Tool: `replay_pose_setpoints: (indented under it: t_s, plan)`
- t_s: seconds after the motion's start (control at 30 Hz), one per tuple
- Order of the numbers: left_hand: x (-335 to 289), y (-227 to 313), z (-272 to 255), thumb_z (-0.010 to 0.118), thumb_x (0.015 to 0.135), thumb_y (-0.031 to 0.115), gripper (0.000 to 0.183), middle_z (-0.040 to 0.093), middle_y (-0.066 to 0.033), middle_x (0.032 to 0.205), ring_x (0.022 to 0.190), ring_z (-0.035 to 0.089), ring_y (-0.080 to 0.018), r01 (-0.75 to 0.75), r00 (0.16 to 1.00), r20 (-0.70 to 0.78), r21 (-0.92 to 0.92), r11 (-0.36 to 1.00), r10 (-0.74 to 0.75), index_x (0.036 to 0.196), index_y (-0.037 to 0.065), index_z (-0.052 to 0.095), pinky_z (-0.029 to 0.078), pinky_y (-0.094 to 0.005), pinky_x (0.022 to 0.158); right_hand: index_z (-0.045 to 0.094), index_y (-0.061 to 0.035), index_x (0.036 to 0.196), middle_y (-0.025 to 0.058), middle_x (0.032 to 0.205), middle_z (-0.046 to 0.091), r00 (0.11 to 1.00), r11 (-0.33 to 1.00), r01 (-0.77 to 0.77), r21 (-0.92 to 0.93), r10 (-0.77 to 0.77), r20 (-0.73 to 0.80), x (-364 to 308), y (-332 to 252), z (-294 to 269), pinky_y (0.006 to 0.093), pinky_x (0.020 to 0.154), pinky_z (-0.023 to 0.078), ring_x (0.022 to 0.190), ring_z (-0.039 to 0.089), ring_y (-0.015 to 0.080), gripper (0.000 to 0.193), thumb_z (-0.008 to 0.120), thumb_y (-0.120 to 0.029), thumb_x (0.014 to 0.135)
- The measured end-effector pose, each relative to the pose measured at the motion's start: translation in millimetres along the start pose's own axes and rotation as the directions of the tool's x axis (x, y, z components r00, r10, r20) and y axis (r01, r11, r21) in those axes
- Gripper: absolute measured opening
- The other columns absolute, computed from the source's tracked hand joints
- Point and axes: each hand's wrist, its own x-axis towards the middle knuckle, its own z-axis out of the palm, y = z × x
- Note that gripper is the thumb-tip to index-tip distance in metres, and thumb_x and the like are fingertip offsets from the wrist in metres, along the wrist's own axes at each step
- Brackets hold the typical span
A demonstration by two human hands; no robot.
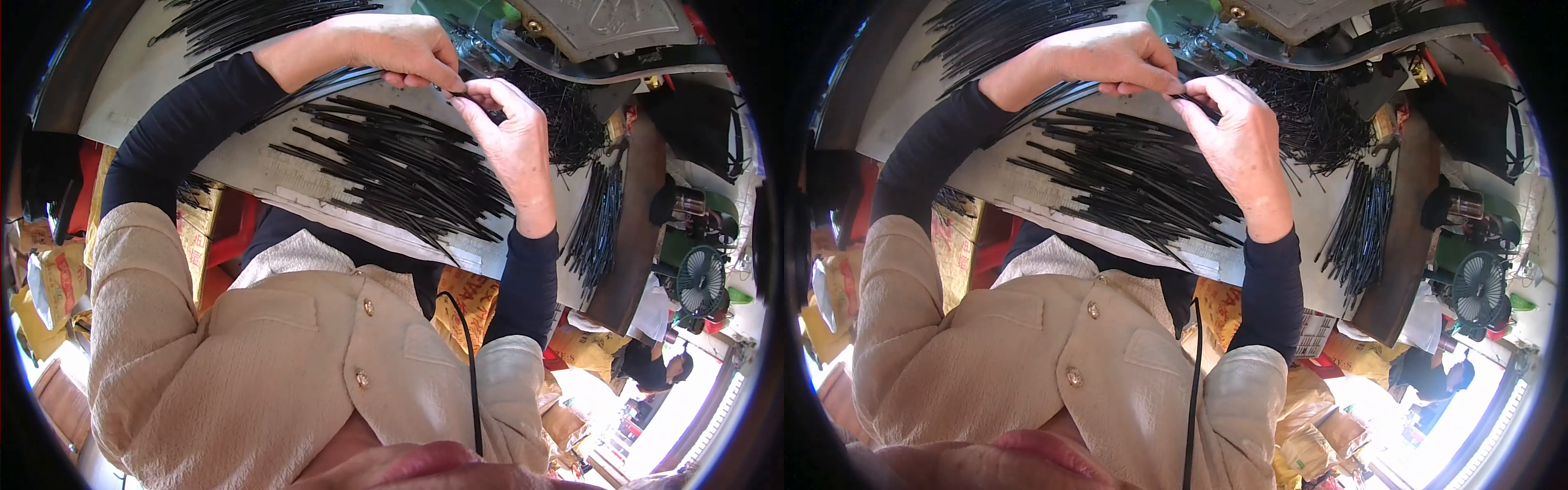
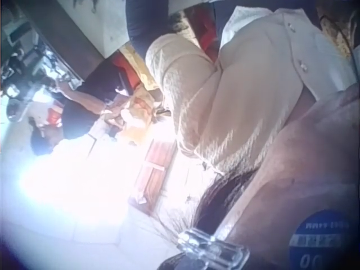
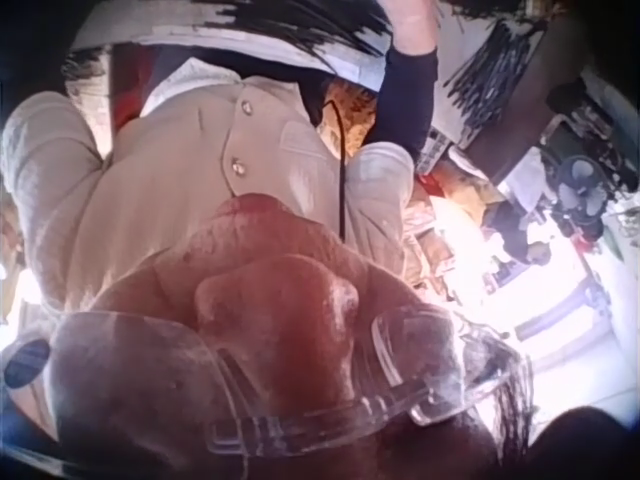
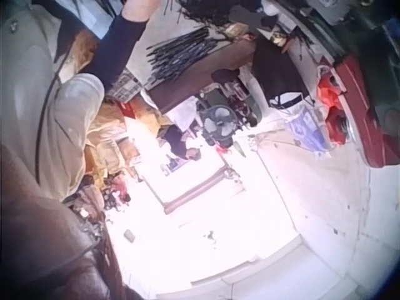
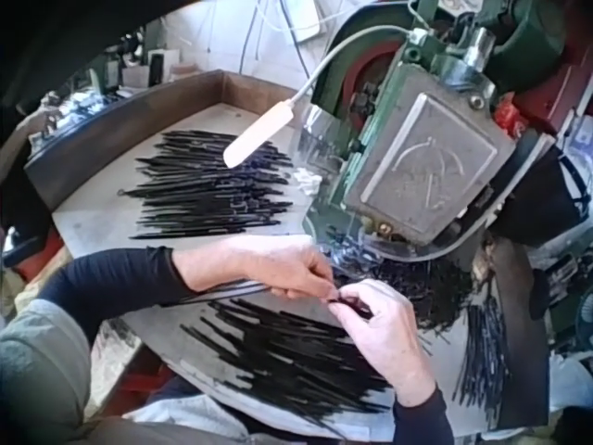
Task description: The person assembles thin black rods using a mechanical clipping machine.
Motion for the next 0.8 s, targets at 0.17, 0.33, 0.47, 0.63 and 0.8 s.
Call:
replay_pose_setpoints:
  t_s: [0.17, 0.33, 0.47, 0.63, 0.8]
  plan:
    - [-16, 2, -31, 0.056, 0.089, 0.032, 0.036, 0.058, -0.0045, 0.056, 0.04, 0.051, -0.0066, 0.096, 0.99, -0.111, 0.103, 0.99, -0.084, 0.094, -0.003, 0.063, 0.04, -0.0162, 0.039, 0.064, 0.0013, 0.088, 0.0044, 0.068, 0.06, 0.99, 0.988, -0.141, 0.067, 0.14, 0.022, -6, 8, -11, 0.0222, 0.058, 0.044, 0.06, 0.054, 0.0085, 0.014, 0.065, -0.009, 0.079]
    - [-25, 0, -27, 0.065, 0.073, 0.028, 0.026, 0.064, -0.0143, 0.07, 0.066, 0.064, -0.0283, 0.047, 0.987, -0.157, 0.472, 0.88, 0.031, 0.084, 0.005, 0.068, 0.051, -0.0364, 0.063, 0.064, 0.0009, 0.096, -0.0001, 0.065, 0.059, 0.961, 0.856, -0.266, 0.443, 0.199, 0.192, -7, 17, -3, 0.0189, 0.053, 0.039, 0.058, 0.05, 0.0033, 0.019, 0.061, -0.013, 0.084]
    - [-31, -11, -13, 0.063, 0.07, 0.023, 0.02, 0.065, -0.0142, 0.071, 0.069, 0.063, -0.0311, -0.124, 0.818, -0.286, 0.76, 0.638, 0.499, 0.075, 0.004, 0.067, 0.051, -0.0375, 0.064, 0.063, -0.0008, 0.101, -0.0005, 0.067, 0.059, 0.903, 0.828, -0.38, 0.411, 0.236, 0.359, -3, 11, -5, 0.0173, 0.051, 0.037, 0.057, 0.049, 0.0023, 0.022, 0.059, -0.016, 0.086]
    - [-14, -13, -32, 0.062, 0.068, 0.022, 0.021, 0.064, -0.0155, 0.071, 0.068, 0.063, -0.0316, 0.008, 0.987, -0.149, 0.423, 0.906, 0.061, 0.077, 0.004, 0.067, 0.051, -0.038, 0.065, 0.058, -0.0009, 0.108, 0.0002, 0.069, 0.06, 0.871, 0.758, -0.452, 0.471, 0.259, 0.418, -3, 14, -2, 0.0168, 0.049, 0.039, 0.055, 0.049, 0.0032, 0.027, 0.056, -0.018, 0.087]
    - [-15, -17, -23, 0.059, 0.082, 0.025, 0.025, 0.061, -0.0088, 0.06, 0.049, 0.057, -0.0158, -0.052, 0.961, -0.231, 0.39, 0.919, 0.153, 0.084, 0.001, 0.064, 0.045, -0.0252, 0.047, 0.054, -0.001, 0.113, 0.0004, 0.07, 0.058, 0.863, 0.72, -0.472, 0.509, 0.26, 0.433, -4, 11, 1, 0.0167, 0.048, 0.039, 0.058, 0.051, 0.0042, 0.033, 0.057, -0.02, 0.086]
